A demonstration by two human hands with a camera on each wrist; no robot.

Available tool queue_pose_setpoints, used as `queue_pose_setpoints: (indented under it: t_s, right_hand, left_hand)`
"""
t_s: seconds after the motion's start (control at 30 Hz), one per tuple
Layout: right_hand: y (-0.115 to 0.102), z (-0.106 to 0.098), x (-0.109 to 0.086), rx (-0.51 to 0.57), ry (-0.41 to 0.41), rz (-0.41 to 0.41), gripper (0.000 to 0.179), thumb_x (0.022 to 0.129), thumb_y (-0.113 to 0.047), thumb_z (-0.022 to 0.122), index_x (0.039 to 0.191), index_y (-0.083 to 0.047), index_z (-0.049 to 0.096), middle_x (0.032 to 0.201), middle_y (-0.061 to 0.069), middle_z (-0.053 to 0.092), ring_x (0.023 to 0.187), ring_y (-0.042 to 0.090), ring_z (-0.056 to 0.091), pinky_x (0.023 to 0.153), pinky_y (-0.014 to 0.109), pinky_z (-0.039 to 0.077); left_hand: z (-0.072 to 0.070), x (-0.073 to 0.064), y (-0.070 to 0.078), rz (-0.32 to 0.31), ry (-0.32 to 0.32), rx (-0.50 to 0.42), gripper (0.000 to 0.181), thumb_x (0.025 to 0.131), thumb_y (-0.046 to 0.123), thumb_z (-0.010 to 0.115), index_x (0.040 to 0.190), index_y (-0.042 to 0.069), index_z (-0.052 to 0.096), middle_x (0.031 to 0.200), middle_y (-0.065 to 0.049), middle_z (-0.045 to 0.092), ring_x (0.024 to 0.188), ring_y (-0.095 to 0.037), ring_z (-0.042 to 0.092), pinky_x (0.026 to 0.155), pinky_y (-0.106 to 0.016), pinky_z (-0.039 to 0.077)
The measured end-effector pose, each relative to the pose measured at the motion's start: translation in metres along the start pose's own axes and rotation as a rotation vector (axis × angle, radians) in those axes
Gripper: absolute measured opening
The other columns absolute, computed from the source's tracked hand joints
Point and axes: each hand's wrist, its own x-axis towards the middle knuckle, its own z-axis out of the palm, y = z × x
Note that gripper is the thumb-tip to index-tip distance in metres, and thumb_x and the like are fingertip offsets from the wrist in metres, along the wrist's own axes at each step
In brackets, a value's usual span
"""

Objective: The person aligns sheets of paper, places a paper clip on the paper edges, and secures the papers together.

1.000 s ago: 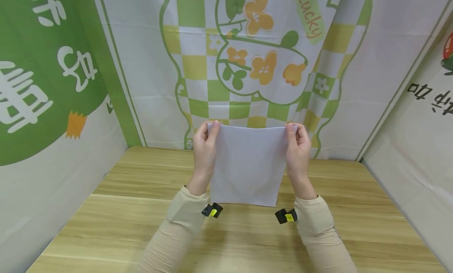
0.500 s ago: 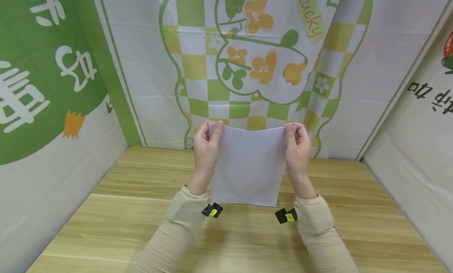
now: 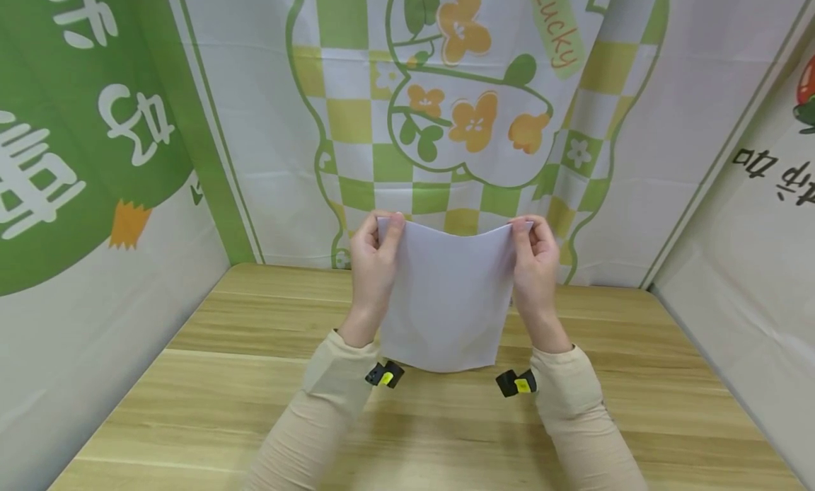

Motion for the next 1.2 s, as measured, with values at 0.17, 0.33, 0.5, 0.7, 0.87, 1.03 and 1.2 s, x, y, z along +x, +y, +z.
queue_pose_setpoints:
  t_s: [0.17, 0.33, 0.5, 0.7, 0.87, 1.03, 1.2]
  right_hand:
    - [-0.001, -0.001, 0.001, 0.014, 0.002, -0.004, 0.01, 0.097, -0.022, 0.054, 0.09, -0.017, 0.06, 0.085, -0.006, 0.061, 0.074, 0.006, 0.053, 0.067, 0.019, 0.041]
    - [0.004, -0.003, -0.001, 0.014, 0.0, 0.044, 0.009, 0.098, -0.022, 0.053, 0.093, -0.017, 0.058, 0.094, -0.002, 0.06, 0.087, 0.009, 0.055, 0.079, 0.021, 0.043]
    - [0.007, -0.004, -0.003, 0.035, 0.021, 0.034, 0.008, 0.098, -0.019, 0.051, 0.093, -0.018, 0.057, 0.1, 0.002, 0.059, 0.099, 0.011, 0.053, 0.089, 0.022, 0.041]
    - [0.007, -0.004, -0.004, 0.054, 0.024, 0.018, 0.009, 0.099, -0.018, 0.051, 0.093, -0.017, 0.057, 0.099, 0.001, 0.059, 0.099, 0.011, 0.053, 0.09, 0.022, 0.041]
    - [0.007, -0.004, -0.004, 0.05, 0.017, 0.025, 0.009, 0.098, -0.019, 0.051, 0.093, -0.017, 0.057, 0.101, 0.008, 0.058, 0.099, 0.012, 0.053, 0.091, 0.023, 0.041]
    - [0.007, -0.006, -0.006, 0.019, 0.016, 0.059, 0.011, 0.098, -0.022, 0.052, 0.089, -0.017, 0.057, 0.098, 0.003, 0.059, 0.093, 0.01, 0.053, 0.085, 0.022, 0.042]
    - [0.007, -0.006, -0.007, 0.01, 0.027, 0.065, 0.012, 0.097, -0.023, 0.053, 0.088, -0.017, 0.057, 0.092, -0.004, 0.06, 0.086, 0.009, 0.053, 0.078, 0.021, 0.043]
  left_hand:
    - [0.0, 0.001, 0.002, -0.003, -0.003, -0.011, 0.024, 0.094, 0.027, 0.059, 0.088, 0.003, 0.058, 0.065, 0.008, 0.044, 0.061, -0.009, 0.038, 0.056, -0.021, 0.031]
    - [-0.001, -0.001, -0.001, -0.038, 0.027, -0.01, 0.023, 0.093, 0.023, 0.061, 0.089, 0.001, 0.06, 0.062, 0.007, 0.041, 0.058, -0.008, 0.034, 0.054, -0.02, 0.029]
    - [0.0, -0.002, 0.003, -0.055, 0.069, -0.019, 0.02, 0.093, 0.015, 0.061, 0.09, -0.005, 0.06, 0.065, 0.007, 0.046, 0.058, -0.006, 0.038, 0.056, -0.019, 0.032]
    - [0.001, -0.004, 0.014, -0.055, 0.101, -0.069, 0.013, 0.093, 0.007, 0.059, 0.087, -0.005, 0.059, 0.076, 0.005, 0.057, 0.068, -0.006, 0.047, 0.065, -0.018, 0.039]
    - [-0.002, -0.002, 0.002, -0.068, 0.101, -0.074, 0.014, 0.093, 0.012, 0.06, 0.086, -0.001, 0.06, 0.076, 0.006, 0.057, 0.069, -0.007, 0.049, 0.065, -0.018, 0.039]
    - [-0.002, -0.004, 0.004, -0.07, 0.089, -0.068, 0.017, 0.094, 0.01, 0.058, 0.083, -0.003, 0.058, 0.07, 0.004, 0.05, 0.067, -0.009, 0.044, 0.062, -0.018, 0.036]
    - [-0.001, -0.007, 0.011, -0.066, 0.088, -0.043, 0.019, 0.094, 0.009, 0.057, 0.081, -0.004, 0.056, 0.067, 0.004, 0.046, 0.063, -0.007, 0.042, 0.059, -0.018, 0.034]
